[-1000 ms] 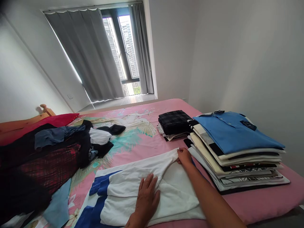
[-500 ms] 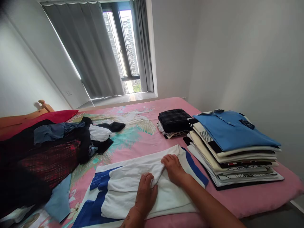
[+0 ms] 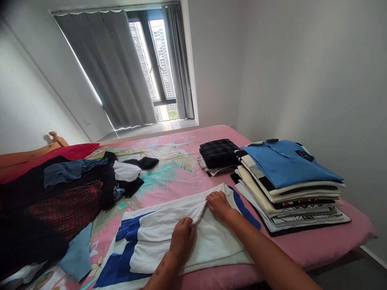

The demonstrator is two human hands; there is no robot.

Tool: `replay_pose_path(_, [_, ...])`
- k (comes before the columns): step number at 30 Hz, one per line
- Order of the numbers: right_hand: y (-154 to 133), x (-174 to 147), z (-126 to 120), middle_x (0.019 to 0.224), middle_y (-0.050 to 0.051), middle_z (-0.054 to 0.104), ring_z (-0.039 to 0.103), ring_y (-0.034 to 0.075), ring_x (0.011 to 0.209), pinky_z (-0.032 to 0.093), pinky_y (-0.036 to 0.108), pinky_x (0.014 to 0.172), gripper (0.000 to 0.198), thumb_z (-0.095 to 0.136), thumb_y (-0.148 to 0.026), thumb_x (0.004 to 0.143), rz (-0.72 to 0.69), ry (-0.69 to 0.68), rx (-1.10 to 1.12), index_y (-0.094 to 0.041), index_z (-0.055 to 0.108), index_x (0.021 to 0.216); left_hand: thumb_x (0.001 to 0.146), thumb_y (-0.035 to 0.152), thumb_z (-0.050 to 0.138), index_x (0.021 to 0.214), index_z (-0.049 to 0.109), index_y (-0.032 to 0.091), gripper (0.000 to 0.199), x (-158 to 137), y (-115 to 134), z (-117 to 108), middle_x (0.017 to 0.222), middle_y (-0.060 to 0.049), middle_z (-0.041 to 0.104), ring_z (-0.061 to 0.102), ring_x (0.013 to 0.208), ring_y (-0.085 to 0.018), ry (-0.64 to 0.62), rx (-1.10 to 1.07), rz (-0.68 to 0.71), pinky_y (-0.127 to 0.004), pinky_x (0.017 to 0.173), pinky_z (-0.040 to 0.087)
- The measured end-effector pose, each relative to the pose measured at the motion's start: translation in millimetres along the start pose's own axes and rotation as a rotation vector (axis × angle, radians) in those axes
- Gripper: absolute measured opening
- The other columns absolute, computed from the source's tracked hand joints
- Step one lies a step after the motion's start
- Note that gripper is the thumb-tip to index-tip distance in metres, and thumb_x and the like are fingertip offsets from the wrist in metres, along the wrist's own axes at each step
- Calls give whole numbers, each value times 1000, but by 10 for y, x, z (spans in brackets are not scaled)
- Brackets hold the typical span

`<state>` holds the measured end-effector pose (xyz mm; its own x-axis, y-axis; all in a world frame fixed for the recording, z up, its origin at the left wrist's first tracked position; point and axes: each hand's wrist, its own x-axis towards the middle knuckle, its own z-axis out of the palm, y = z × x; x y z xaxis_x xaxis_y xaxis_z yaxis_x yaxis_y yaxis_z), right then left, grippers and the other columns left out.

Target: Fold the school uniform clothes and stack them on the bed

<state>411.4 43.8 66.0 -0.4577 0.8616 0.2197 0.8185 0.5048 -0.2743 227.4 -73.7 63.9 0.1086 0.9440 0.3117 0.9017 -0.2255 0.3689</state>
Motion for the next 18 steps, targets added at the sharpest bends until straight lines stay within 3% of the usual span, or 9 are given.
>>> replay_pose_path(5, [-53, -77, -150, 91, 6, 66, 55, 21, 96, 21, 44, 100, 23, 50, -6, 71, 59, 2, -23, -20, 66, 80, 86, 23, 46, 92, 64, 28, 20, -94, -134, -159, 111, -2, 65, 55, 111, -22, -89, -28, 165, -45, 101, 39])
replay_pose_path(8, [-264, -67, -237, 91, 7, 66, 56, 21, 95, 22, 42, 101, 23, 46, -9, 78, 72, 39, -9, -19, 65, 86, 88, 19, 39, 109, 61, 25, 31, -120, -264, -235, 122, -4, 61, 49, 121, -21, -77, 8, 166, -47, 107, 33])
replay_pose_path(12, [-711, -47, -163, 108, 7, 65, 53, 18, 107, 21, 38, 106, 30, 34, -21, 90, -11, 59, 50, -20, 61, 105, 83, 8, 34, 124, 53, 19, 46, -84, -452, -310, 133, -7, 53, 40, 129, -21, -41, 141, -43, -49, 110, 27])
replay_pose_path(16, [-933, -180, 225, 137, 12, 46, 33, 24, 132, 14, 48, 109, 45, 36, -38, 90, 52, -39, 29, -17, 49, 127, 84, 29, 44, 135, 41, 17, 52, -173, -742, -465, 146, -13, 33, 23, 138, -28, -25, 293, -294, -60, 110, 7])
replay_pose_path(18, [-914, -273, 437, 144, 12, 36, 25, 26, 136, 8, 53, 110, 54, 39, -43, 87, 92, -92, -18, -16, 43, 134, 84, 42, 44, 138, 36, 15, 61, -285, -906, -551, 149, -15, 26, 17, 139, -30, -90, 323, -394, -62, 108, 0])
